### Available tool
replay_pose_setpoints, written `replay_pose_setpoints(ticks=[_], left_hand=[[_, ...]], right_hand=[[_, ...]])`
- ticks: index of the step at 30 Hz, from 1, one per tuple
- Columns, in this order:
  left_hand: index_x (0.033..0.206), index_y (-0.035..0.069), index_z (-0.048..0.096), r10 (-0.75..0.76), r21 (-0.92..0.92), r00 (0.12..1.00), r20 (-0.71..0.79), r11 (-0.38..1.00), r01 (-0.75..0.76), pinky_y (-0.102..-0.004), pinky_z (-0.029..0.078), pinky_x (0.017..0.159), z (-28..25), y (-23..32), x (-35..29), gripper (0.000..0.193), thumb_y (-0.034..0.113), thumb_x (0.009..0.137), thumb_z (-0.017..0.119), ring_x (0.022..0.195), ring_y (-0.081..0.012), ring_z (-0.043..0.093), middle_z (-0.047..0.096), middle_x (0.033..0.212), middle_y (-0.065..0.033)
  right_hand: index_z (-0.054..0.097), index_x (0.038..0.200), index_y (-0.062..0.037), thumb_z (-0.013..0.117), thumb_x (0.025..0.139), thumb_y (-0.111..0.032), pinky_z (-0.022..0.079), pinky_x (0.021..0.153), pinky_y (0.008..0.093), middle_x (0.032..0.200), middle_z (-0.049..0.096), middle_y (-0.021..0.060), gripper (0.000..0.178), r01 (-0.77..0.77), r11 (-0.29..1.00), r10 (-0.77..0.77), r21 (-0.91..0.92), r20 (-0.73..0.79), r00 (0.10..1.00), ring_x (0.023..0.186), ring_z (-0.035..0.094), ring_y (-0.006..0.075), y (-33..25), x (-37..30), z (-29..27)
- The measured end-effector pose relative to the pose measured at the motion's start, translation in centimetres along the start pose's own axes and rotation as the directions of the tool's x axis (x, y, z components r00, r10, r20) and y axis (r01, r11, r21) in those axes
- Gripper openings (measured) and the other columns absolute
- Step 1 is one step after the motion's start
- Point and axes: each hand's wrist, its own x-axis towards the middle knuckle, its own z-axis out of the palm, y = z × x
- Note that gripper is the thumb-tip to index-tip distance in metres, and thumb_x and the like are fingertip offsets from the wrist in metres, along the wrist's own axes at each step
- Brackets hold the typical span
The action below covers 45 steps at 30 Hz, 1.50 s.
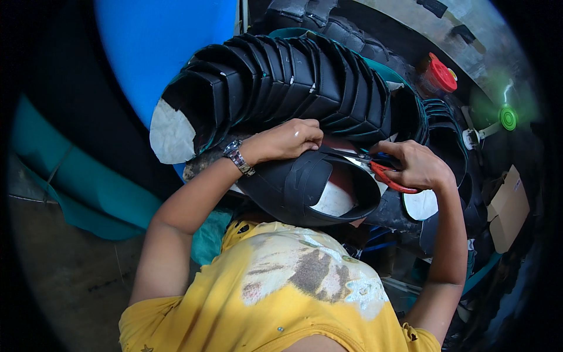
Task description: The person uses red-handled shears to trim excess material from the edges of black shoe uppers. They repeatedly pick up each upper, cut along the perimeter, and place the trimmed pieces into a stack on the workbench.
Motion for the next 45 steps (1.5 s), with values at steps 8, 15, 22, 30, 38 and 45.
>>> replay_pose_setpoints(ticks=[8,15,22,30,38,45], left_hand=[[0.093,0.0,0.056,0.148,0.09,0.987,-0.061,0.986,-0.142,-0.0385,0.048,0.077,0.3,-0.2,-0.4,0.011,0.001,0.085,0.063,0.084,-0.0301,0.059,0.057,0.089,-0.0125],[0.093,0.0,0.055,0.177,0.076,0.972,-0.156,0.983,-0.167,-0.039,0.048,0.077,0.8,-0.4,-0.6,0.009,-0.001,0.086,0.061,0.084,-0.0306,0.059,0.056,0.087,-0.0132],[0.094,-0.002,0.057,0.015,-0.047,0.983,-0.181,0.999,-0.024,-0.0394,0.049,0.075,-0.2,0.3,-1.1,0.009,0.001,0.087,0.061,0.082,-0.0326,0.061,0.059,0.089,-0.0156],[0.094,-0.002,0.067,-0.112,0.056,0.99,-0.091,0.992,0.117,-0.0397,0.051,0.082,-0.8,2.5,-2.6,0.017,0.014,0.087,0.066,0.091,-0.0322,0.064,0.064,0.094,-0.0144],[0.094,-0.001,0.069,-0.205,0.07,0.966,-0.158,0.973,0.218,-0.0406,0.05,0.082,-0.3,2.8,-2.9,0.016,0.013,0.086,0.068,0.091,-0.0328,0.064,0.064,0.094,-0.0147],[0.096,0.0,0.069,-0.24,0.019,0.933,-0.268,0.967,0.255,-0.0409,0.05,0.08,0.6,2.3,-2.3,0.017,0.014,0.087,0.068,0.087,-0.0314,0.064,0.063,0.091,-0.015]], right_hand=[[0.065,0.125,-0.0161,0.066,0.082,-0.033,0.053,0.083,0.0429,0.087,0.071,0.019,0.046,0.026,0.999,-0.025,-0.024,0.053,0.998,0.084,0.069,0.0331,-0.6,1.2,-0.3],[0.065,0.125,-0.012,0.068,0.082,-0.027,0.055,0.081,0.0422,0.085,0.071,0.0197,0.046,0.058,0.997,-0.061,0.049,0.059,0.996,0.075,0.07,0.0329,-0.3,1.8,0.1],[0.063,0.123,-0.011,0.067,0.08,-0.024,0.053,0.077,0.0422,0.086,0.072,0.0195,0.045,0.055,0.997,-0.056,0.047,0.026,0.998,0.074,0.069,0.0341,-0.7,1.0,0.1],[0.062,0.123,-0.0127,0.066,0.08,-0.024,0.052,0.08,0.0433,0.086,0.071,0.0189,0.045,0.048,0.998,-0.046,-0.043,0.036,0.998,0.084,0.068,0.035,-1.3,1.5,-0.2],[0.061,0.122,-0.0053,0.067,0.082,-0.02,0.052,0.078,0.0424,0.088,0.07,0.0202,0.043,0.166,0.985,-0.167,0.045,0.014,0.986,0.08,0.068,0.0354,-0.6,2.1,0.8],[0.061,0.118,-0.0014,0.07,0.084,-0.021,0.051,0.074,0.0392,0.087,0.069,0.022,0.04,0.067,0.987,-0.075,0.146,0.054,0.996,0.075,0.067,0.0359,-1.2,1.3,1.0]])
